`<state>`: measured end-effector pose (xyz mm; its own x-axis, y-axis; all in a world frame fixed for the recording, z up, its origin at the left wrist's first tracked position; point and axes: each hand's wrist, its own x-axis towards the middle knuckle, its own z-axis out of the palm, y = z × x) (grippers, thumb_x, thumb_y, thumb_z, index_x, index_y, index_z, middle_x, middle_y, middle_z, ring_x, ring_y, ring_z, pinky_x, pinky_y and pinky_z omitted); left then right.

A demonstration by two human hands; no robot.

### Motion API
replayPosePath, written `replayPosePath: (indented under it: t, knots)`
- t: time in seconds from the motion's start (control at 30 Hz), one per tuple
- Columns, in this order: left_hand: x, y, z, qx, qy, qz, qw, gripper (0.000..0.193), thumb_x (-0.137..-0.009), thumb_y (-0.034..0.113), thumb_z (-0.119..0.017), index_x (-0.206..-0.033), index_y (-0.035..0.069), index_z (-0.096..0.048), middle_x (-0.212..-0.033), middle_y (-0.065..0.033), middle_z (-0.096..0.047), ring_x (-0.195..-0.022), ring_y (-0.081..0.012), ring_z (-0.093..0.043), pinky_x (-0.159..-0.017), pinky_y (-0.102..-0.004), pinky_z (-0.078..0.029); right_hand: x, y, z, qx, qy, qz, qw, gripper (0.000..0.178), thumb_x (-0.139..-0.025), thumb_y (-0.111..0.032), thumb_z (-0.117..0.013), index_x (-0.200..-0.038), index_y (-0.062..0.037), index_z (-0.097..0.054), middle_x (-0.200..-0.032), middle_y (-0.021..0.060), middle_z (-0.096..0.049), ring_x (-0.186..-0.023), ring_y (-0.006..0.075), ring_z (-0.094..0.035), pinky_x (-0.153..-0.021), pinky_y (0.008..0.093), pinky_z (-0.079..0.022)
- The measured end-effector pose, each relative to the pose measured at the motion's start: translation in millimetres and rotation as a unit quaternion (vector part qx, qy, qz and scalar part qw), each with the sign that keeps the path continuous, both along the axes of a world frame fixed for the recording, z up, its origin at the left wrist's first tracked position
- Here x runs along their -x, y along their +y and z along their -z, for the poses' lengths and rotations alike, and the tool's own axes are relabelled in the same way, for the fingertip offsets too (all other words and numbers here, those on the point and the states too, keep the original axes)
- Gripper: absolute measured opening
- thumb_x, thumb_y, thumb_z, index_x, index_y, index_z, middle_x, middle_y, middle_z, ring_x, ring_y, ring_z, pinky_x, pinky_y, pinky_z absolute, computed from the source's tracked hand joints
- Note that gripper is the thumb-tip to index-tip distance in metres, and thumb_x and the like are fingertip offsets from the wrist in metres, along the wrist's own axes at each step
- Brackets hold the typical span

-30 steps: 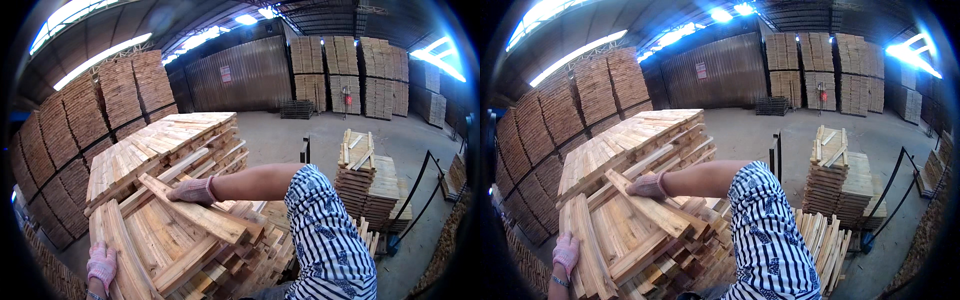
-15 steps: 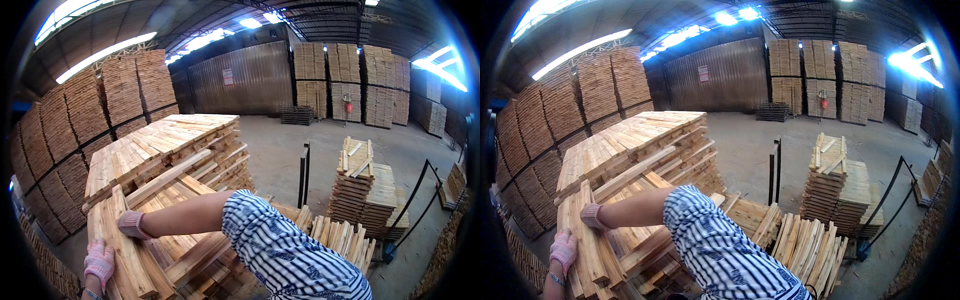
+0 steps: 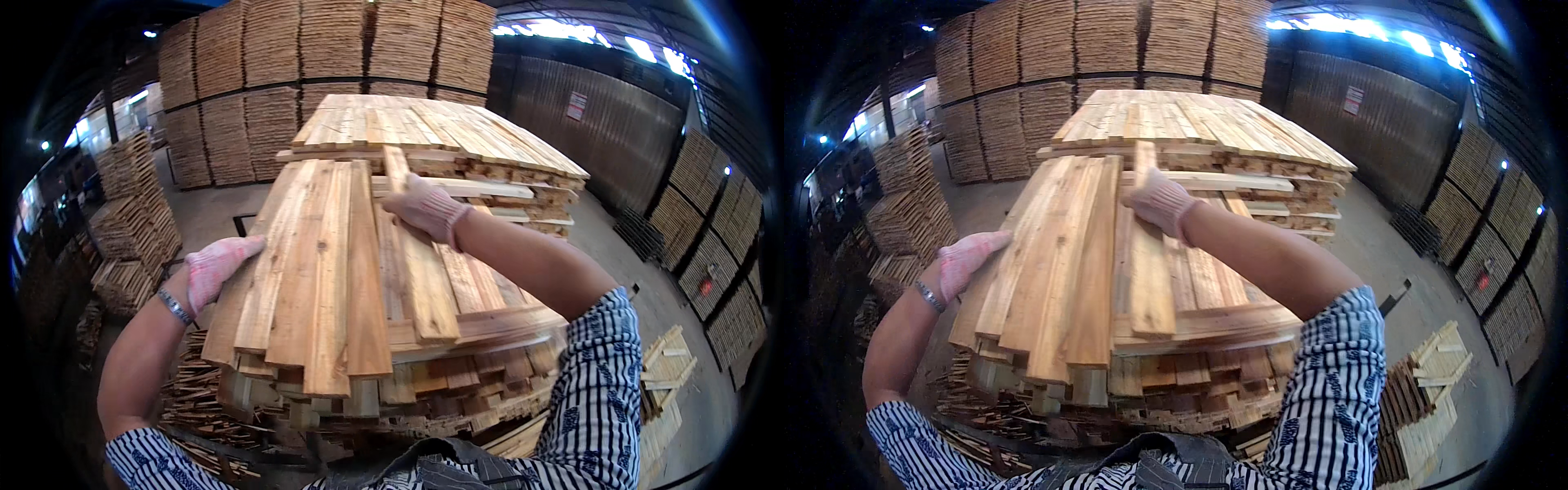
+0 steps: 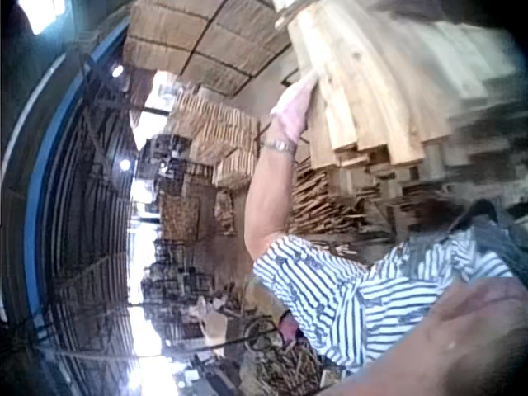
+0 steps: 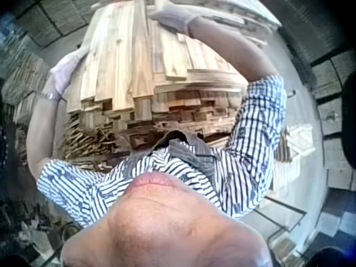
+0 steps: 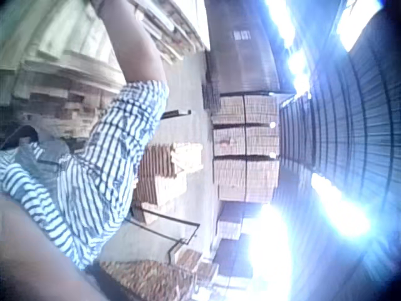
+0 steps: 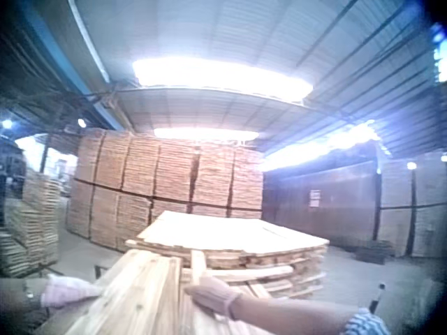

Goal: The person repeatedly picks up wooden planks from a disorganized pile and places them onto a growing stack. They wear pink gloves and handle the wood by hand, moving pieces one by one or in small groups to build a neat pile.

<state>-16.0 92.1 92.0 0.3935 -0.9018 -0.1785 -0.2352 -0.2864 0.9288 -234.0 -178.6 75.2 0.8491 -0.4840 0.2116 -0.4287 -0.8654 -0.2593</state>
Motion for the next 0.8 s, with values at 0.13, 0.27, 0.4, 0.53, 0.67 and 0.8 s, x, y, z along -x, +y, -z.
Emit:
replayPosePath:
  t: [0.13,0.27,0.4,0.53,0.67,0.8]
  knots:
    - [-11,-14,9,-0.027,0.112,-0.024,0.993,0.042,-0.101,0.030,-0.054,-0.124,-0.004,-0.061,-0.105,-0.0169,-0.073,-0.083,-0.0243,-0.074,-0.074,-0.0371,-0.062,-22,23,26,-0.005,0.050,0.077,0.996,0.045,-0.103,-0.035,-0.042,-0.132,-0.0007,-0.045,-0.121,0.0288,-0.058,-0.111,0.0409,-0.060,-0.094,0.0453,-0.048]
    - [-18,-10,13,-0.030,0.124,-0.021,0.992,0.040,-0.100,0.027,-0.055,-0.122,-0.007,-0.061,-0.103,-0.0185,-0.073,-0.083,-0.0263,-0.074,-0.075,-0.0391,-0.062,-34,44,20,-0.238,-0.011,0.144,0.960,0.064,-0.103,-0.046,-0.039,-0.148,-0.0015,-0.030,-0.137,0.0294,-0.053,-0.122,0.0409,-0.057,-0.102,0.0451,-0.046]
    - [-20,-11,13,-0.026,0.151,-0.022,0.988,0.041,-0.100,0.026,-0.053,-0.122,-0.007,-0.061,-0.105,-0.0198,-0.072,-0.084,-0.0275,-0.074,-0.078,-0.0398,-0.062,-37,49,20,-0.325,-0.113,0.202,0.917,0.081,-0.099,-0.054,-0.044,-0.155,0.0004,-0.022,-0.142,0.0289,-0.050,-0.123,0.0393,-0.057,-0.103,0.0456,-0.046]
    - [-34,-12,27,-0.035,0.157,-0.028,0.987,0.042,-0.101,0.027,-0.052,-0.122,-0.008,-0.061,-0.108,-0.0209,-0.071,-0.086,-0.0282,-0.074,-0.080,-0.0400,-0.062,-39,55,22,-0.240,-0.028,0.198,0.950,0.082,-0.097,-0.054,-0.046,-0.151,0.0043,-0.025,-0.139,0.0303,-0.052,-0.124,0.0390,-0.057,-0.102,0.0459,-0.047]
    - [-21,-17,23,-0.030,0.119,-0.026,0.992,0.043,-0.101,0.029,-0.051,-0.123,-0.007,-0.060,-0.109,-0.0205,-0.071,-0.087,-0.0279,-0.074,-0.080,-0.0390,-0.062,-24,58,12,-0.343,-0.073,0.160,0.923,0.082,-0.097,-0.055,-0.045,-0.152,0.0035,-0.025,-0.143,0.0331,-0.047,-0.132,0.0406,-0.052,-0.108,0.0457,-0.043]
    - [-16,-24,16,-0.017,0.083,0.000,0.996,0.043,-0.101,0.032,-0.053,-0.125,-0.003,-0.060,-0.110,-0.0175,-0.071,-0.090,-0.0248,-0.073,-0.082,-0.0369,-0.060,-14,50,7,-0.254,-0.045,0.218,0.941,0.087,-0.097,-0.060,-0.045,-0.155,0.0006,-0.023,-0.153,0.0327,-0.036,-0.139,0.0452,-0.041,-0.112,0.0489,-0.039]
